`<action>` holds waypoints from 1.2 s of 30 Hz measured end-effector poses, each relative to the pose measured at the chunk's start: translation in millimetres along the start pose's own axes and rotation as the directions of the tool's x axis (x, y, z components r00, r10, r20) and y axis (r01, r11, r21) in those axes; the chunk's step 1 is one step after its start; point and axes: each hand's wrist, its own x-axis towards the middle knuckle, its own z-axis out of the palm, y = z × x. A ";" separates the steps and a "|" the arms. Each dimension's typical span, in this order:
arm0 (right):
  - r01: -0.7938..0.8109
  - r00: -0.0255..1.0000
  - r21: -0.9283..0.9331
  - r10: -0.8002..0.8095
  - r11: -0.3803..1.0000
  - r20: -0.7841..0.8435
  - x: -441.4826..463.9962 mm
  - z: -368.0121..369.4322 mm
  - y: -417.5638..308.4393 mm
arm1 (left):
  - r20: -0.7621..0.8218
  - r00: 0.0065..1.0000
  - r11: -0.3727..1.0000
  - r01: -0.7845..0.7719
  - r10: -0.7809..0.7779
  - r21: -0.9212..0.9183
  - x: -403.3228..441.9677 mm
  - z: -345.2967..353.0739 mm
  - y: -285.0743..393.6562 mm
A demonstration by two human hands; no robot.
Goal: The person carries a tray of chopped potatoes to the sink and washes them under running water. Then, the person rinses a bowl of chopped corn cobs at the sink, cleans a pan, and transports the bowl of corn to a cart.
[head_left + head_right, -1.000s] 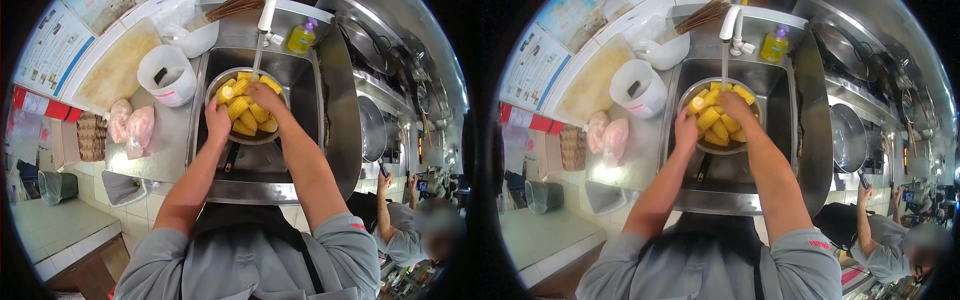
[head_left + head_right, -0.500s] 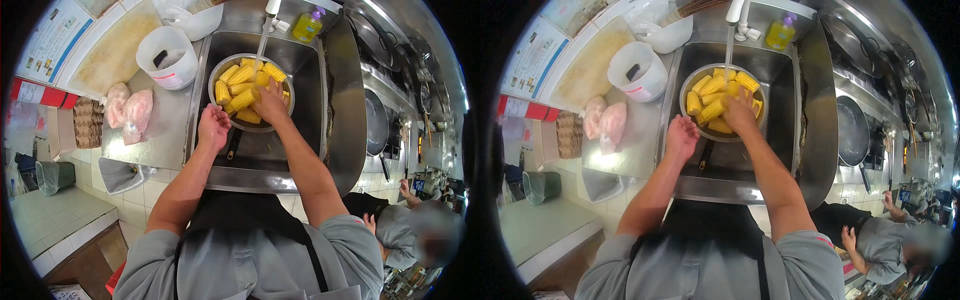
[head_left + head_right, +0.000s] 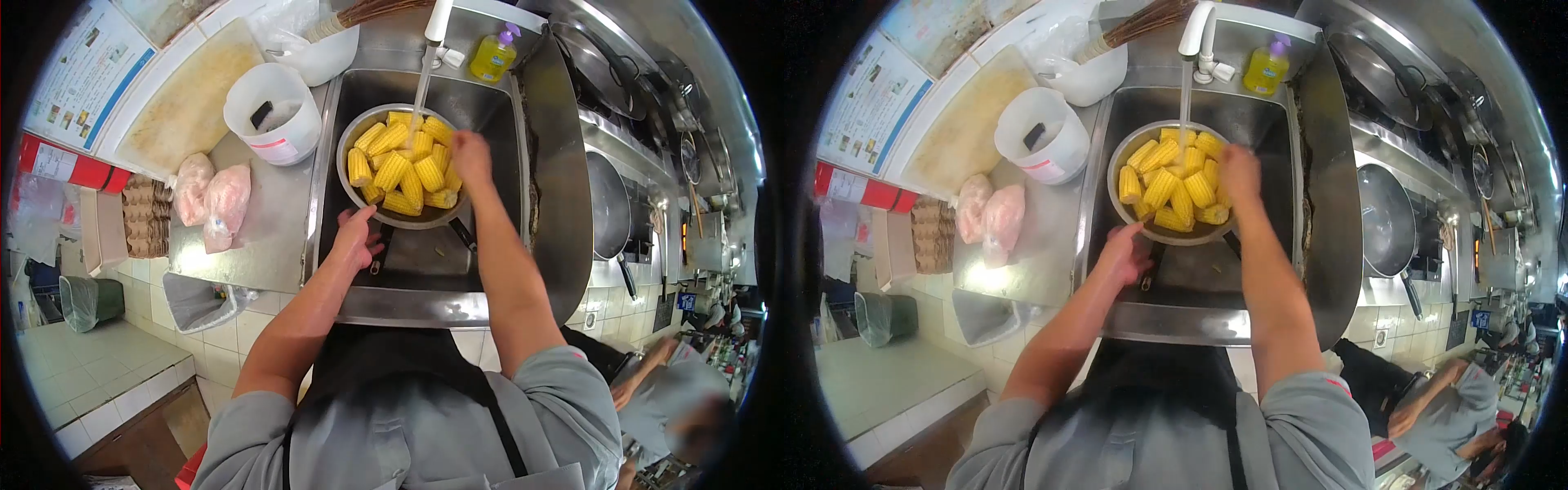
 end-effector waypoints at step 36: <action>-0.027 0.828 0.126 -0.049 0.992 0.559 37.8 44.9 -21.4 | -0.126 0.561 0.496 -0.577 0.818 0.649 71.4 21.6 32.2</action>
